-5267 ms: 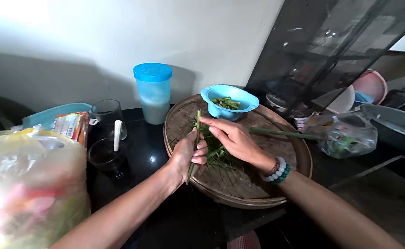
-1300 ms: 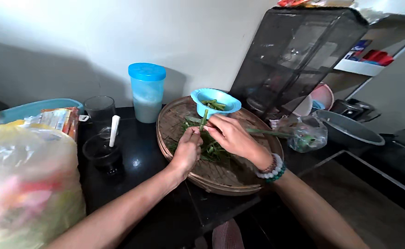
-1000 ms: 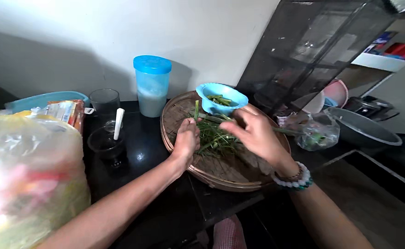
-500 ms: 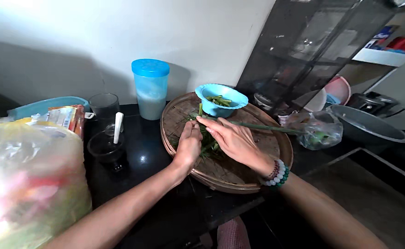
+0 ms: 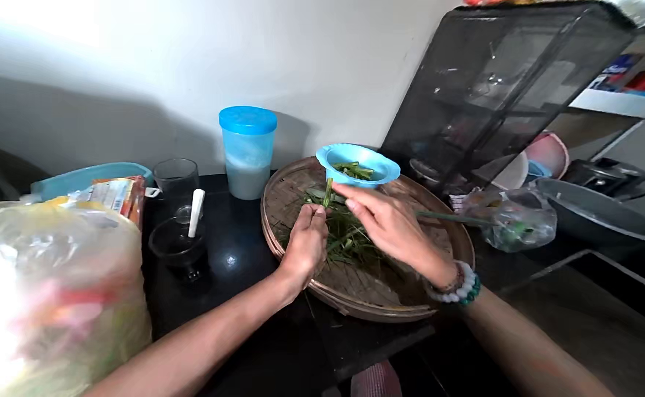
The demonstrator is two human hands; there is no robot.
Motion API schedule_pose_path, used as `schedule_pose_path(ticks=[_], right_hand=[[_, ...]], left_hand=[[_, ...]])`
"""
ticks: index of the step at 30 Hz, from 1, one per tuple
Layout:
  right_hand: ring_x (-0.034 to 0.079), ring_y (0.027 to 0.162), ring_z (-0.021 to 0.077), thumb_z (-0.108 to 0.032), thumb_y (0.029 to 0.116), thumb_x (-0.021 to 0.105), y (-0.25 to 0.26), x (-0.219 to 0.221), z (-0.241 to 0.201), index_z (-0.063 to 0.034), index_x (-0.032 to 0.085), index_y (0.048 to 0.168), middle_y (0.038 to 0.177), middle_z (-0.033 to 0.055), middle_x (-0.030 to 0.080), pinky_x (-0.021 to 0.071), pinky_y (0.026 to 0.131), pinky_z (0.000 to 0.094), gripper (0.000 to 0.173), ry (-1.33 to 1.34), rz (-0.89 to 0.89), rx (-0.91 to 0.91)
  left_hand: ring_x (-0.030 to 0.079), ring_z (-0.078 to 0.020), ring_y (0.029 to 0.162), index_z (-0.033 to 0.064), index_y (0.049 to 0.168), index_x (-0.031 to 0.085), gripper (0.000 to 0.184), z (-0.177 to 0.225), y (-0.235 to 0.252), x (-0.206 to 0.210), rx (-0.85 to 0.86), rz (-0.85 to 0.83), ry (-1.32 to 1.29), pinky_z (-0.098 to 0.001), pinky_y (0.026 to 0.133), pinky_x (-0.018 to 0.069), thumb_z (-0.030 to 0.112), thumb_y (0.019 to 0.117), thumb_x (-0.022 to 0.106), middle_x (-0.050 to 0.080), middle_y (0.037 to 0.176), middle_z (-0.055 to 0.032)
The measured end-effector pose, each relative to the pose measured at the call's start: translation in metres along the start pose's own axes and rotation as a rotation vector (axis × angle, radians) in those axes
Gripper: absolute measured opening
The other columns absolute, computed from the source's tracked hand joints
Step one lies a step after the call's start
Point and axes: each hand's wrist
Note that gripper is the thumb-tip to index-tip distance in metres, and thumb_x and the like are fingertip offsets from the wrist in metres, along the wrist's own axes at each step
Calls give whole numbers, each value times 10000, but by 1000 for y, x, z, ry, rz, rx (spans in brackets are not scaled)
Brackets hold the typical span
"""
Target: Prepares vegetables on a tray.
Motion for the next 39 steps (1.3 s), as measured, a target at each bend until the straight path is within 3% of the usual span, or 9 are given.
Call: schedule_pose_path(ticks=[2, 4, 7, 11, 15, 17, 22, 30, 39], right_hand=[[666, 736, 219, -397, 1095, 406, -8, 6, -7, -445, 531, 1476, 977, 18, 697, 528, 573, 476, 404, -84, -45, -35], [658, 701, 253, -394, 1096, 416, -4, 8, 1, -452, 541, 1465, 955, 40, 691, 510, 541, 495, 394, -118, -53, -6], [711, 871, 323, -349, 1110, 401, 10, 1, 24, -362, 583, 1452, 1091, 81, 733, 548, 697, 612, 388, -77, -24, 91], [708, 1039, 238, -356, 1113, 367, 5, -3, 17, -332, 561, 1479, 1268, 16, 706, 563, 850, 573, 415, 46, 25, 54], [636, 670, 215, -420, 1097, 386, -19, 12, -11, -439, 524, 1487, 933, 31, 679, 503, 526, 453, 414, -61, -9, -77], [607, 619, 218, -409, 1095, 397, -17, 15, -11, -457, 521, 1483, 882, 31, 647, 471, 479, 441, 410, -92, -3, -71], [716, 929, 241, -367, 1111, 381, 7, 10, 15, -386, 547, 1481, 1163, 21, 730, 569, 740, 555, 406, 36, -27, 44], [626, 676, 208, -407, 1099, 381, -8, 17, -12, -445, 498, 1505, 910, 20, 660, 506, 541, 448, 425, -26, -21, -62], [669, 757, 228, -391, 1102, 401, 7, 25, -4, -449, 542, 1465, 953, 25, 698, 527, 600, 478, 395, -24, -24, 9]], left_hand=[[325, -80, 469, 142, 1113, 497, 195, -4, 1, 0, 21, 0, 116, -222, 436, 297, 279, 1134, 359, 351, 636, 29], [355, -103, 472, 146, 1158, 525, 219, -8, -1, -1, 42, 3, 230, -247, 436, 333, 303, 1130, 375, 384, 655, 7], [363, -110, 467, 156, 1230, 555, 276, -7, -6, 1, 41, -43, 251, -252, 424, 349, 330, 1130, 365, 395, 670, 4], [325, -49, 426, 73, 1073, 545, 384, 2, -5, 2, -16, -12, -46, -181, 399, 299, 332, 1143, 271, 379, 587, 36], [294, -49, 427, 107, 942, 496, 396, 4, -3, 2, -40, 36, -58, -184, 407, 269, 355, 1142, 260, 333, 566, 50], [280, -46, 418, 107, 964, 522, 401, 2, -5, 2, -41, 40, -70, -182, 400, 260, 362, 1140, 267, 312, 560, 57], [290, -42, 422, 97, 983, 523, 386, 4, -9, 4, -48, 0, -107, -173, 400, 263, 339, 1142, 269, 319, 571, 55], [290, -40, 418, 103, 939, 506, 382, 9, -4, 1, -94, 65, -224, -165, 404, 269, 344, 1140, 288, 308, 561, 60], [284, -26, 414, 105, 956, 493, 354, 9, 0, -3, -91, 45, -238, -156, 400, 266, 328, 1141, 290, 309, 562, 67]])
Point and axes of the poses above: each hand's wrist, its own y-axis towards the middle knuckle, its own x-axis out of the palm, z = x × y
